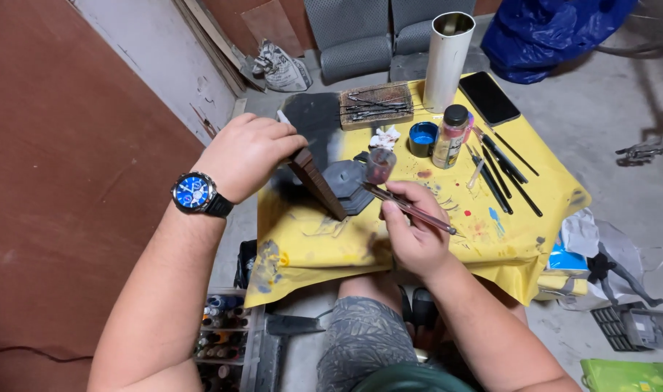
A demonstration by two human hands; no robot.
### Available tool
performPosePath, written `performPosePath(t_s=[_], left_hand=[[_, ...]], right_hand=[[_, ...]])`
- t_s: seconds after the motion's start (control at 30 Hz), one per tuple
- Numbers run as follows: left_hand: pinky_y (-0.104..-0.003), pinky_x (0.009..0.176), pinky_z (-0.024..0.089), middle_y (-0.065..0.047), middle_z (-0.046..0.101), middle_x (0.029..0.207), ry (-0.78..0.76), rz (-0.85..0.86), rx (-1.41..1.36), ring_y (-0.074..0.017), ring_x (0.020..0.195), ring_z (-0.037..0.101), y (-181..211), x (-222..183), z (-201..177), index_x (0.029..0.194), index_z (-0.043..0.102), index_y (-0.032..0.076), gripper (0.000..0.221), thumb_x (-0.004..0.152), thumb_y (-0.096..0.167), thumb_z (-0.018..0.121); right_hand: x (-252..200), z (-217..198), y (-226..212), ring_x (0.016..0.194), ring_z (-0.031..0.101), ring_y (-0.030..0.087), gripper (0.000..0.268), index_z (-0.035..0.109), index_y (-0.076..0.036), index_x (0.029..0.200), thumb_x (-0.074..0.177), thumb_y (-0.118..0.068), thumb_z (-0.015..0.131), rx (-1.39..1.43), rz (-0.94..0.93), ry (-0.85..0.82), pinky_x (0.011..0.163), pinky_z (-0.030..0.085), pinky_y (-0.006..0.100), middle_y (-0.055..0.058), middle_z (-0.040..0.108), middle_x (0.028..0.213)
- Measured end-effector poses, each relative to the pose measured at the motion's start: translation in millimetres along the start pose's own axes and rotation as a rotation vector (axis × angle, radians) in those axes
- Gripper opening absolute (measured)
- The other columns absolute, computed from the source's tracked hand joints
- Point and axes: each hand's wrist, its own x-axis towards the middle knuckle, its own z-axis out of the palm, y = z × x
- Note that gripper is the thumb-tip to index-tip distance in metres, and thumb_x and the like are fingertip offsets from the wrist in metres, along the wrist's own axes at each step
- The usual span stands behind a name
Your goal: The person is using an airbrush to paint a miniature building model, occasionally cleaning the nozzle with a cloth and testing the spray pattern.
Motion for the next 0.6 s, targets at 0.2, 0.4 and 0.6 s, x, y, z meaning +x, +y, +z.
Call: performPosePath(t_s=[0.2,0.4,0.6], left_hand=[[-0.038,0.087,0.052,0.001,0.072,0.111,-0.083,-0.074,-0.119,-0.0211,0.106,0.069,-14.7,-4.5,0.2,0.114,0.070,0.018,0.023,0.091,0.022,0.073],[-0.041,0.085,0.054,0.001,0.071,0.107,-0.144,-0.126,-0.199,-0.0252,0.101,0.070,-18.1,1.2,-5.1,0.116,0.069,0.020,0.024,0.093,0.024,0.072],[-0.042,0.084,0.055,0.003,0.071,0.105,-0.145,-0.145,-0.199,-0.0244,0.100,0.071,-18.8,4.7,-4.8,0.116,0.070,0.021,0.023,0.094,0.026,0.071]], right_hand=[[35.3,28.6,-25.3,0.056,0.062,0.018,0.020,0.072,0.000,0.112,0.092,-0.002,0.072,-0.008,-0.054,-0.054,0.059,0.056,0.034,0.008,0.068,0.064],[39.4,43.8,-26.8,0.061,0.068,0.027,0.019,0.071,0.001,0.112,0.093,0.000,0.069,0.010,-0.090,-0.089,0.060,0.057,0.038,0.014,0.071,0.075],[41.8,46.3,-22.7,0.056,0.063,0.023,0.016,0.069,0.001,0.111,0.095,0.000,0.068,0.042,-0.077,-0.099,0.058,0.054,0.037,0.012,0.068,0.071]])
